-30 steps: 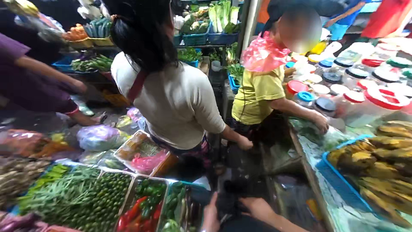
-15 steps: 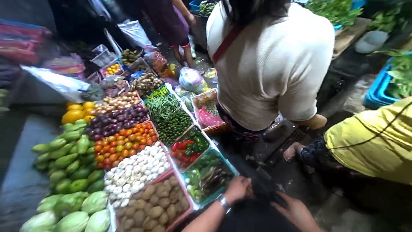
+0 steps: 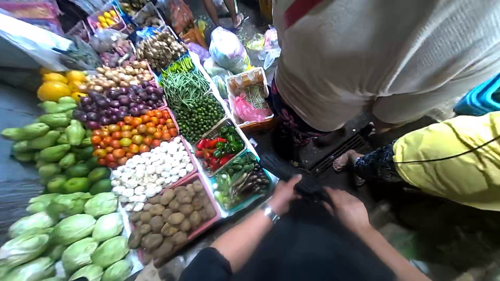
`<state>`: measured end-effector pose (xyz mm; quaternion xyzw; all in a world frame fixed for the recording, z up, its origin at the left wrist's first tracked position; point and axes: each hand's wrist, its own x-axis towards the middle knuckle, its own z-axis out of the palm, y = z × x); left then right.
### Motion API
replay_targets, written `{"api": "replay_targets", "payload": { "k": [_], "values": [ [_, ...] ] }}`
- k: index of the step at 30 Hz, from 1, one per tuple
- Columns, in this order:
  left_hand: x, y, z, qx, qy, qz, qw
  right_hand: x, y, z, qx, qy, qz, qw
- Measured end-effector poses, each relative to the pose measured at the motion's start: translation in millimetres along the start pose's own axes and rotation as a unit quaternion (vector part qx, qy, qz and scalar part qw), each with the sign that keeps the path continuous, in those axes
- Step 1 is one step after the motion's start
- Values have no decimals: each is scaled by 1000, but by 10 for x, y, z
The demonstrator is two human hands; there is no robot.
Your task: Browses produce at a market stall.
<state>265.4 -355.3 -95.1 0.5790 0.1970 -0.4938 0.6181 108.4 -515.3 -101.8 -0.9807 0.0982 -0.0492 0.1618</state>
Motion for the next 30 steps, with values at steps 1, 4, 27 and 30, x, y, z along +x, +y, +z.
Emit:
{"api": "replay_targets", "payload": {
  "k": [1,4,27,30],
  "values": [
    [36,-8,11,-9,-2,2,1000,17,36,-4,0,-1,-4,1000],
    [135,38,43,-7,-15,19,1000,123,117,-51,30,-40,22,998],
    [1552,2613,-836,-11,-8,65,998,3731,86,-4,45,-362,203,909],
    [1654,3015,-856,29,-20,20,999,4089,158,-84,78,-357,175,914]
  ]
}}
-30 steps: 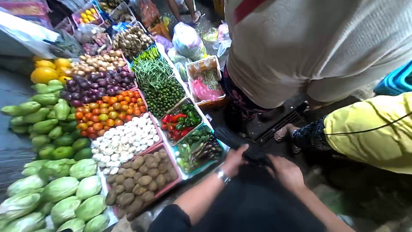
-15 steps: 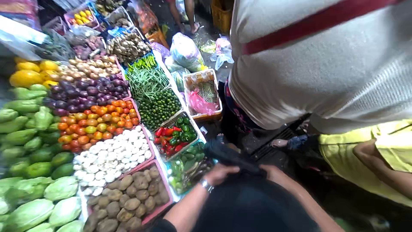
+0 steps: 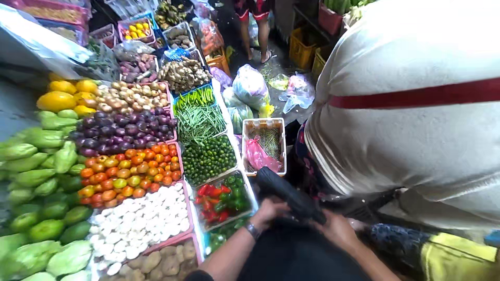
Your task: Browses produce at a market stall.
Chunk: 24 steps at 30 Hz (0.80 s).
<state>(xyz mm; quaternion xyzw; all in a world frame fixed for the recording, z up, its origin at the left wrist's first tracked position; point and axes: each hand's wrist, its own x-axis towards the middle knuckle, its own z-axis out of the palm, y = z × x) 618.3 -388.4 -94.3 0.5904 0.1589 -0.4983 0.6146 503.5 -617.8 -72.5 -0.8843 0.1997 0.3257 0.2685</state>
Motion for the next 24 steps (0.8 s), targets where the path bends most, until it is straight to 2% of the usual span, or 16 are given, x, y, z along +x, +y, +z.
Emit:
{"api": "replay_targets", "payload": {
  "k": [3,7,9,13,18,21,24],
  "values": [
    [65,275,-19,20,-40,-17,999,147,10,-240,99,-45,-38,993],
    [198,422,18,116,-56,71,989,214,62,-447,198,-88,-48,975],
    [213,538,57,179,-51,101,977,260,88,-484,226,-93,-54,968],
    [310,526,184,225,-52,88,969,369,233,-535,220,-101,-76,967],
    [278,286,500,225,39,60,972,586,524,-676,104,-149,-104,978],
    [193,166,732,223,112,80,965,743,677,-668,97,-179,-135,970],
    [131,95,861,274,170,95,942,886,689,-634,85,-224,-136,961]
  ]
}}
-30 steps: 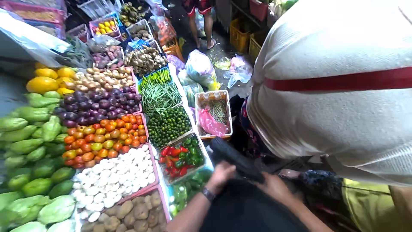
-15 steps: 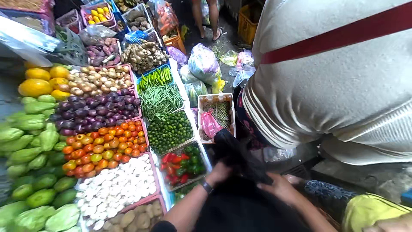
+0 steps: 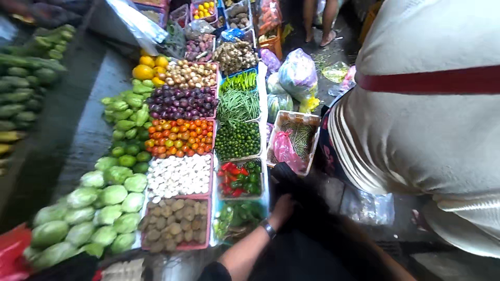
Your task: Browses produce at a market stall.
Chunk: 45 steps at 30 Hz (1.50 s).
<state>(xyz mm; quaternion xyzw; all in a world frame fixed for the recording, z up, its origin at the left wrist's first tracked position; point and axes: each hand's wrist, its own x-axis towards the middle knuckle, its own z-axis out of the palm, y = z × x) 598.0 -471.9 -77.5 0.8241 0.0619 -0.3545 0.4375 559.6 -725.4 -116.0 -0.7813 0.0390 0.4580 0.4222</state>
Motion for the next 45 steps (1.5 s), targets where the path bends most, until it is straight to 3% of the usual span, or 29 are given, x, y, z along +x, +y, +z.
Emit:
{"api": "replay_targets", "payload": {
  "k": [6,11,14,17,21,24,29,34,36,40,42,45],
  "values": [
    [-30,22,39,-45,65,-95,992,237,-28,-174,-100,-21,-19,995],
    [162,129,39,-68,89,-46,993,349,-109,-444,-150,-21,8,988],
    [273,434,-43,-54,87,27,994,341,-218,-672,-229,10,90,969],
    [526,670,-141,-76,-2,72,995,304,-232,-883,-255,18,155,954],
    [862,626,-58,-36,-145,81,985,309,41,-944,-244,-6,200,949],
    [1024,535,-47,30,-194,50,979,294,185,-915,-232,19,228,945],
    [1321,411,-125,90,-274,65,955,348,317,-935,-182,67,297,935],
    [1509,295,-251,59,-370,32,926,235,129,-1215,-199,114,332,915],
    [1519,261,-323,61,-343,17,937,189,132,-1328,-200,117,332,914],
    [1563,181,-551,96,-98,-84,987,146,-38,-1701,-177,86,326,925],
    [1605,168,-742,1,11,-165,986,243,64,-1832,-202,117,317,919],
    [1657,187,-950,-191,171,-230,939,449,189,-2150,-229,97,305,919]
  ]
}}
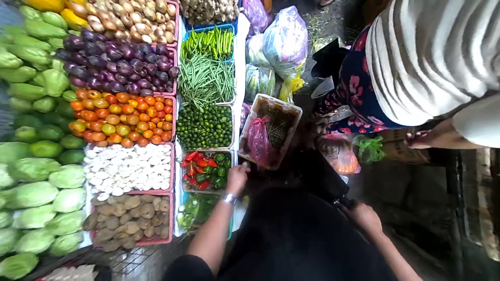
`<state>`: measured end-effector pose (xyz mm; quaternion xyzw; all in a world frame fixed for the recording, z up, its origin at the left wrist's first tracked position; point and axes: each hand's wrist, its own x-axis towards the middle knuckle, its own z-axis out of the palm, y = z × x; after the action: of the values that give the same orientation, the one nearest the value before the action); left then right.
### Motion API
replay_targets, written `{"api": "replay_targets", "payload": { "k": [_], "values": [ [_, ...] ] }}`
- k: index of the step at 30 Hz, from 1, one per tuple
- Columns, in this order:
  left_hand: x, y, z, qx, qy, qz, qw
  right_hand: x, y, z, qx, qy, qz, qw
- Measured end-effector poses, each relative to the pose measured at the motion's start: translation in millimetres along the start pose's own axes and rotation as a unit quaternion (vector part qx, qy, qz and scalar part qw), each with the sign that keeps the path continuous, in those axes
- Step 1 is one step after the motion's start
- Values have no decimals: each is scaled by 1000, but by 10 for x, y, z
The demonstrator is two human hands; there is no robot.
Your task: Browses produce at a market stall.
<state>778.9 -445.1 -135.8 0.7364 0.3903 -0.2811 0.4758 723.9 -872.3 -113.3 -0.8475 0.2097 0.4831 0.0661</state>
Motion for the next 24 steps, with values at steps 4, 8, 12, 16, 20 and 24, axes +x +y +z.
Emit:
{"api": "replay_targets", "payload": {
  "k": [4,8,12,16,20,24],
  "values": [
    [-135,599,52,-306,44,-46,950,436,21,-469,-18,-1,-43,999],
    [-174,1142,235,-428,14,2,903,793,32,-966,-15,-21,-82,996],
    [-114,1403,561,-462,-5,36,886,1143,176,-1287,-42,-31,-112,992],
    [-364,1648,729,-583,-161,104,789,1351,268,-1590,-31,-46,-123,991],
    [-535,1945,795,-602,-259,162,738,1429,216,-1819,-10,-40,-131,991],
    [-434,2144,860,-587,-287,176,736,1372,99,-2047,7,-27,-148,989]
  ]
}}
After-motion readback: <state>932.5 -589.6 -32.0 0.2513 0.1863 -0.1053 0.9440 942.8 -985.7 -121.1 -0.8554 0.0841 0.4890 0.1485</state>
